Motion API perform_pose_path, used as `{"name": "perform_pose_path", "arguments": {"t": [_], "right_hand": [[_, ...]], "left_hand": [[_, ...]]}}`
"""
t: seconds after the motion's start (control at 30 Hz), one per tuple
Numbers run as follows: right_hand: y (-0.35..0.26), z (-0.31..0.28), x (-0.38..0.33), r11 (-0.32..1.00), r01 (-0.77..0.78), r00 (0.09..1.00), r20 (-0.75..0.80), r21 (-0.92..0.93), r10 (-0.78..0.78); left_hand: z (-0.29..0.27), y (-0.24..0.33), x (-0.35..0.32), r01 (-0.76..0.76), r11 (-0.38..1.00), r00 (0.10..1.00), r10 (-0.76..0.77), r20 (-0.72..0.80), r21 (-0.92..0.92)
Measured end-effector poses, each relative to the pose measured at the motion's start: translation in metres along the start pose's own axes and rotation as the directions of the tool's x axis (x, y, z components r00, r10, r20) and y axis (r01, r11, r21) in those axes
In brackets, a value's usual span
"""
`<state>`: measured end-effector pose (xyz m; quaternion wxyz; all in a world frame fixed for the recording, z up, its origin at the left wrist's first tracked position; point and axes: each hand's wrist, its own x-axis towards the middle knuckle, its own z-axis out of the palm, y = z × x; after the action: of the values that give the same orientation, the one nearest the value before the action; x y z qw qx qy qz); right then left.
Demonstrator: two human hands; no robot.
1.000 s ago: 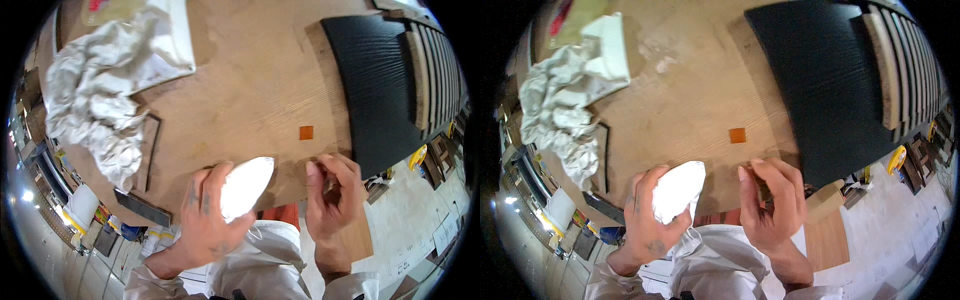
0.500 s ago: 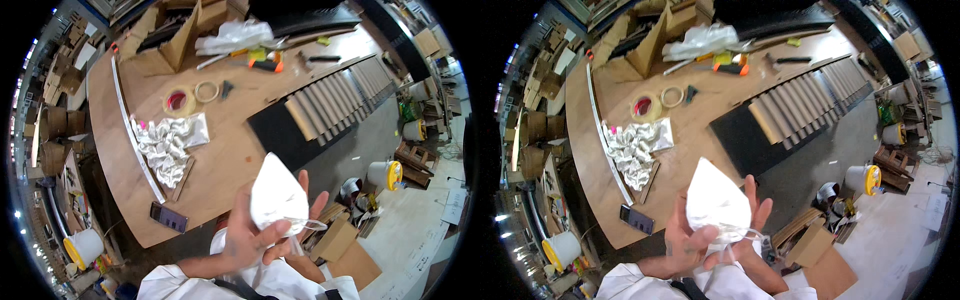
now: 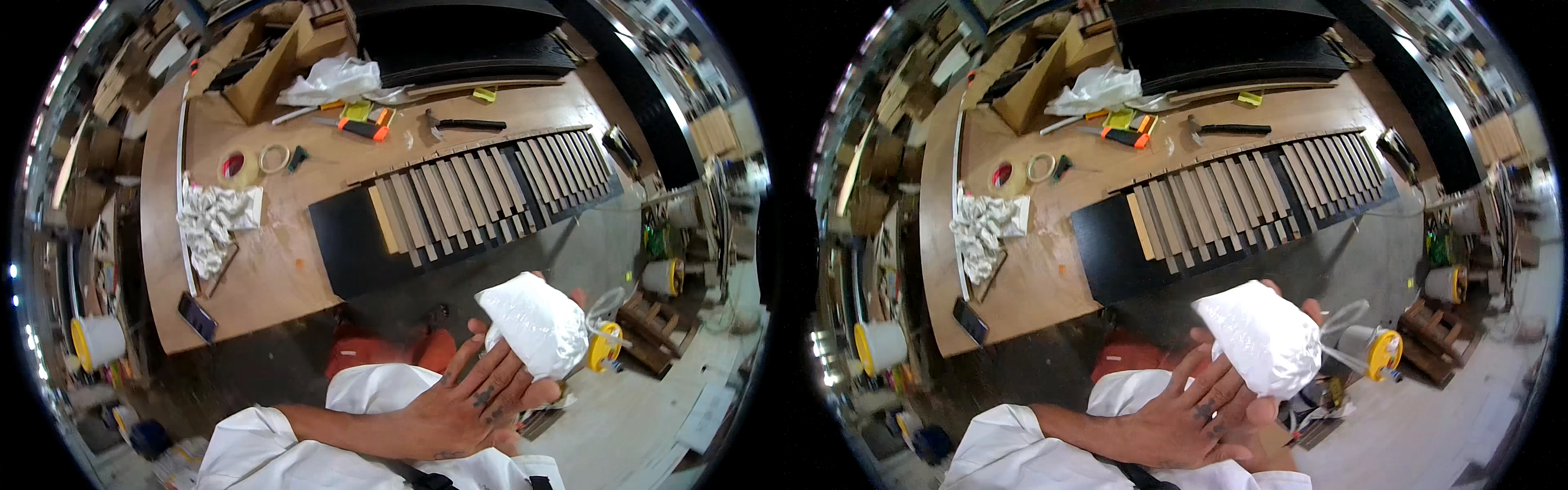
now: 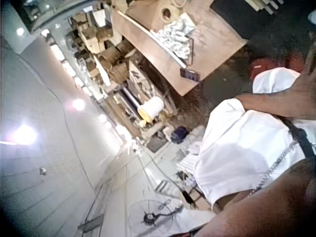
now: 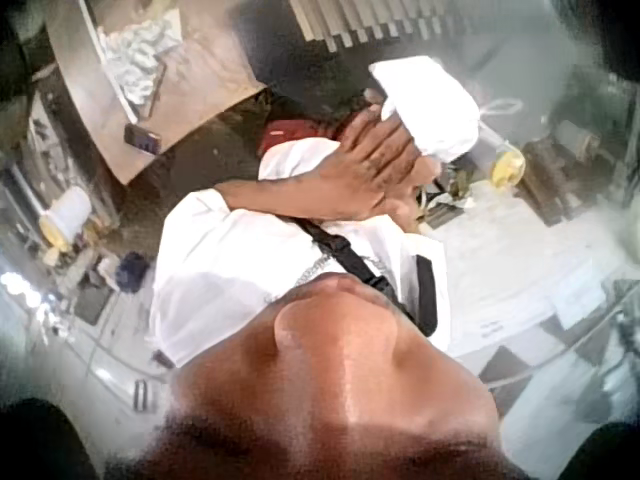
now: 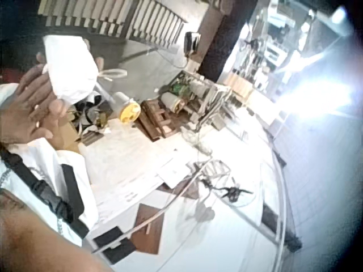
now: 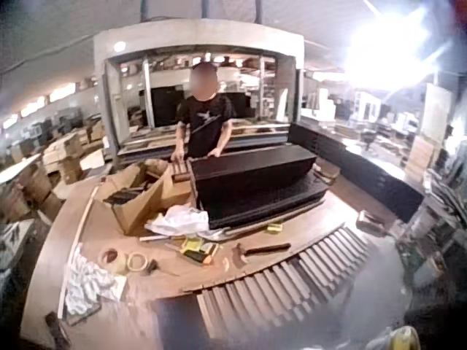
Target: The person arranges wooden slats onto a black curved base on a workbench. They then apply a white adhesive from a plastic bag onto the slats.
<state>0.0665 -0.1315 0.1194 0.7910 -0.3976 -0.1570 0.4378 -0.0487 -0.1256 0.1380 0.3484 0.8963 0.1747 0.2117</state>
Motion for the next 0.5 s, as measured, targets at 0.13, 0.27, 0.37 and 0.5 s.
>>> {"name": "perform_pose_path", "arguments": {"t": [0.13, 0.27, 0.37, 0.5], "right_hand": [[0.021, -0.060, 0.028, 0.867, -0.363, 0.923, 0.007, 0.343, 0.384], [0.026, -0.032, 0.060, 0.717, -0.476, 0.818, -0.045, 0.510, 0.574], [0.022, -0.030, 0.059, 0.641, -0.659, 0.731, 0.135, 0.393, 0.669], [0.018, -0.014, 0.056, 0.555, -0.732, 0.676, 0.321, 0.396, 0.663]], "left_hand": [[0.014, -0.025, 0.018, 0.032, 0.997, 0.978, -0.044, -0.202, -0.064], [0.018, -0.041, -0.001, 0.275, 0.895, 0.798, -0.416, -0.435, -0.351], [0.013, -0.076, 0.010, 0.276, 0.744, 0.696, -0.592, -0.407, -0.609], [-0.008, -0.115, 0.016, -0.232, 0.502, 0.854, -0.304, -0.422, -0.833]]}}
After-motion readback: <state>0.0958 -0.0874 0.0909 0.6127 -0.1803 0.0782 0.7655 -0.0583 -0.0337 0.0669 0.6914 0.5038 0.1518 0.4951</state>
